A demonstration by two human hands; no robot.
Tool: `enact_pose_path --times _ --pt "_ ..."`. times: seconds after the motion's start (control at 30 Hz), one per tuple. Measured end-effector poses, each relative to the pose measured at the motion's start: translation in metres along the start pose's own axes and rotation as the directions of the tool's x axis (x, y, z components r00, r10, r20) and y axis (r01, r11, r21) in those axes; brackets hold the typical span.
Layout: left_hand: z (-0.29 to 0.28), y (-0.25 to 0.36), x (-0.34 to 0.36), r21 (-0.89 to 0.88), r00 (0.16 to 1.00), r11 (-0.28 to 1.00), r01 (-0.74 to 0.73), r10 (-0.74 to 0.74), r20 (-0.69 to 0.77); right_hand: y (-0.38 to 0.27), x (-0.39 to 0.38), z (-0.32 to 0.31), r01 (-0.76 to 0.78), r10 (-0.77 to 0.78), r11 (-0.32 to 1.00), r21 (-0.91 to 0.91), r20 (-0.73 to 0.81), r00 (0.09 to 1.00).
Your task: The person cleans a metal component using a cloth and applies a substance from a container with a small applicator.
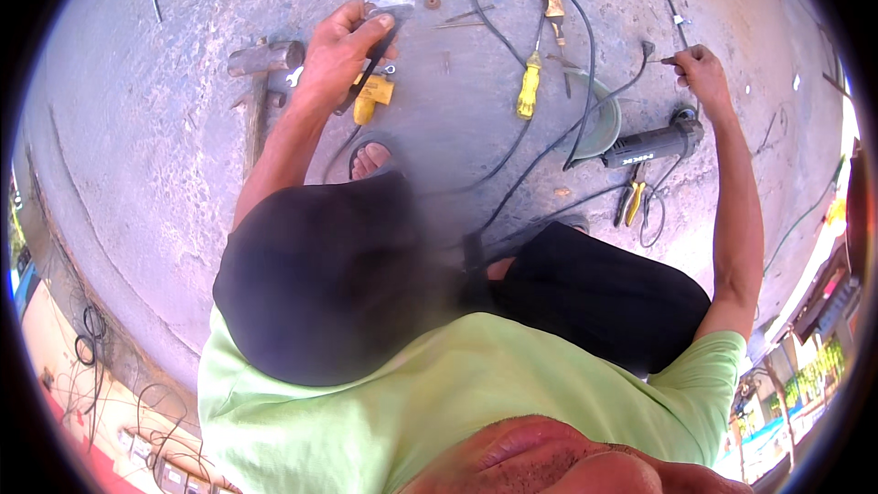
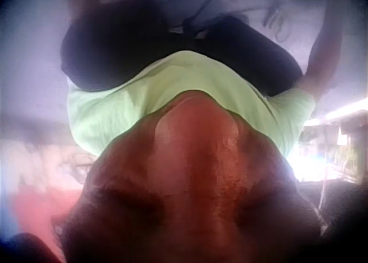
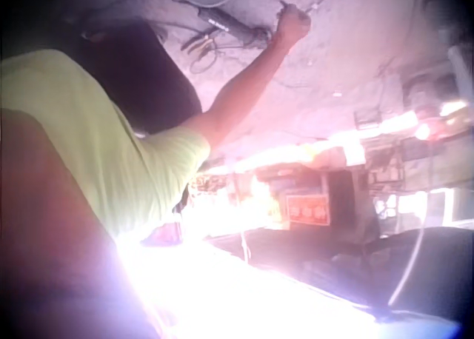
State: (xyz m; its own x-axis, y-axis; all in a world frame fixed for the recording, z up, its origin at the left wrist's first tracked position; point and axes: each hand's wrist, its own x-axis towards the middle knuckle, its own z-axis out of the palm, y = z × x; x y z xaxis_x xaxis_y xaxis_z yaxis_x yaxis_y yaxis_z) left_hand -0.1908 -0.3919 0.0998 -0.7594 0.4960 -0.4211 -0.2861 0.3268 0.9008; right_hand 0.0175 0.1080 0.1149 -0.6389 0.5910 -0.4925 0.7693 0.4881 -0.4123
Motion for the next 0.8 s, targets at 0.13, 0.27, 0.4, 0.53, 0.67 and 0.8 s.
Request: enact_pose_path --times 0.13,0.27,0.4,0.53,0.67,0.8 --pt "0.013 0.011 -0.004 0.032 0.998 0.997 0.065 -0.065 0.021 -0.068 -0.022 -0.005 0.134 -0.153 0.931 0.340 0.027 0.988" --pt "0.022 0.029 -0.015 0.144 0.999 0.988 0.049 -0.050 0.003 -0.136 -0.061 0.014 0.373 -0.420 0.845 0.384 0.044 0.906" --pt "0.029 0.042 -0.024 0.155 0.993 0.983 0.102 -0.109 0.036 -0.192 -0.116 0.049 0.514 -0.594 0.693 0.506 -0.003 0.804" --pt "0.040 0.047 -0.028 0.145 0.991 0.983 0.116 -0.125 0.056 -0.218 -0.134 0.065 0.713 -0.737 0.653 0.255 -0.002 0.676" --pt "0.043 0.046 -0.031 0.128 0.995 0.989 0.068 -0.077 0.069 -0.220 -0.134 0.083 0.730 -0.756 0.631 0.262 0.001 0.654" --pt "0.041 0.050 -0.032 0.174 0.990 0.980 0.095 -0.110 0.082 -0.218 -0.130 0.093 0.837 -0.846 0.510 0.199 -0.061 0.530"
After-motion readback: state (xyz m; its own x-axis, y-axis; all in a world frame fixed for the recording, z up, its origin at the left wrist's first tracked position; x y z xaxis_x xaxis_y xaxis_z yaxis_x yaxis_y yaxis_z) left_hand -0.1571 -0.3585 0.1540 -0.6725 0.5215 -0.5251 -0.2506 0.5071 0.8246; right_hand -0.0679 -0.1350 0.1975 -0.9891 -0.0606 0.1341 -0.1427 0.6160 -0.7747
